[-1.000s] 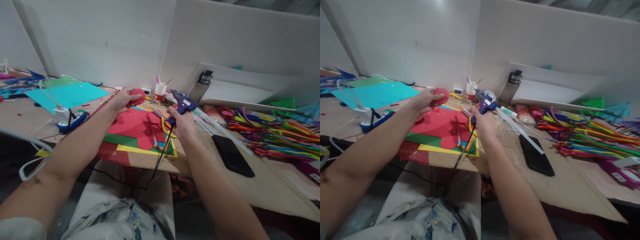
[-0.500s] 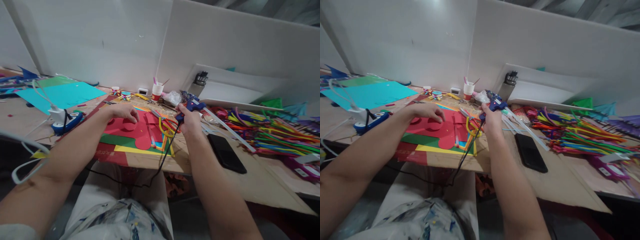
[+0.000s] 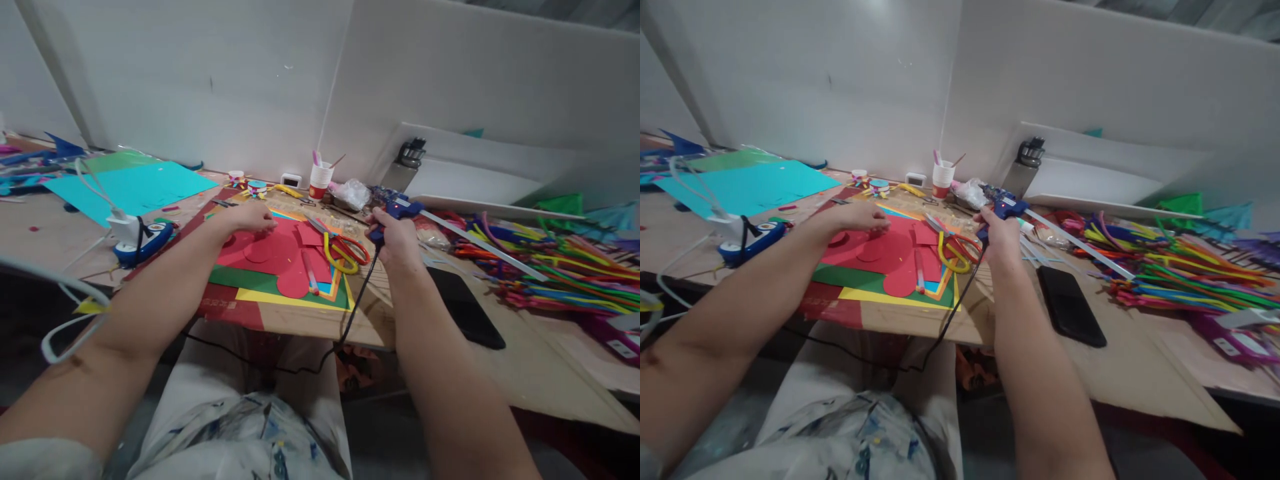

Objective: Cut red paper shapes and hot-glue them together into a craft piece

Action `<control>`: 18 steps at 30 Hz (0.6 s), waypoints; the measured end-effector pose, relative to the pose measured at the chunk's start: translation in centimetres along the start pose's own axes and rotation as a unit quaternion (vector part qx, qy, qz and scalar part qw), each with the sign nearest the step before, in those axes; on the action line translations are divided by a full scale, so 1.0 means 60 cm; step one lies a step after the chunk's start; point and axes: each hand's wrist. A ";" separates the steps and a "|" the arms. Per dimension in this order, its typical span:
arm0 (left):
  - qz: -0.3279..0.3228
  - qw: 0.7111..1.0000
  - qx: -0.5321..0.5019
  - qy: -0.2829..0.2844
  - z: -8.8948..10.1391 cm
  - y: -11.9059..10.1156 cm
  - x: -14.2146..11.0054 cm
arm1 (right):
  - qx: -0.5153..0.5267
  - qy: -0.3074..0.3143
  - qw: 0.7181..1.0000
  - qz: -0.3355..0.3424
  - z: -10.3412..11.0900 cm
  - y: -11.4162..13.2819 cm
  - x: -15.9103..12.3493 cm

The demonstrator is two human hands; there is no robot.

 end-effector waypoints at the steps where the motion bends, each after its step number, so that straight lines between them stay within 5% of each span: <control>1: 0.007 1.000 -0.006 -0.029 -0.003 0.002 0.004 | -0.005 -0.001 1.000 -0.002 0.003 -0.001 0.004; 5: 0.008 0.996 -0.014 -0.091 -0.020 0.000 0.014 | -0.044 -0.020 0.999 -0.007 0.011 -0.005 0.016; 11: 0.002 0.996 -0.071 -0.059 -0.025 -0.019 0.005 | -0.159 -0.047 0.986 0.019 0.018 -0.013 0.023; 16: 0.038 0.969 -0.127 -0.208 0.012 -0.001 -0.010 | -0.225 -0.038 0.973 0.023 0.031 -0.026 0.035; 18: 0.018 0.961 -0.176 -0.210 0.020 0.001 -0.017 | -0.253 -0.028 0.966 0.032 0.035 -0.033 0.041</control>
Point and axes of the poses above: each hand's wrist, its own x-axis towards the middle knuckle, its own z-axis out of the back of the hand, y = z × x, and after that the axes turned 6 degrees about -x, right-handed
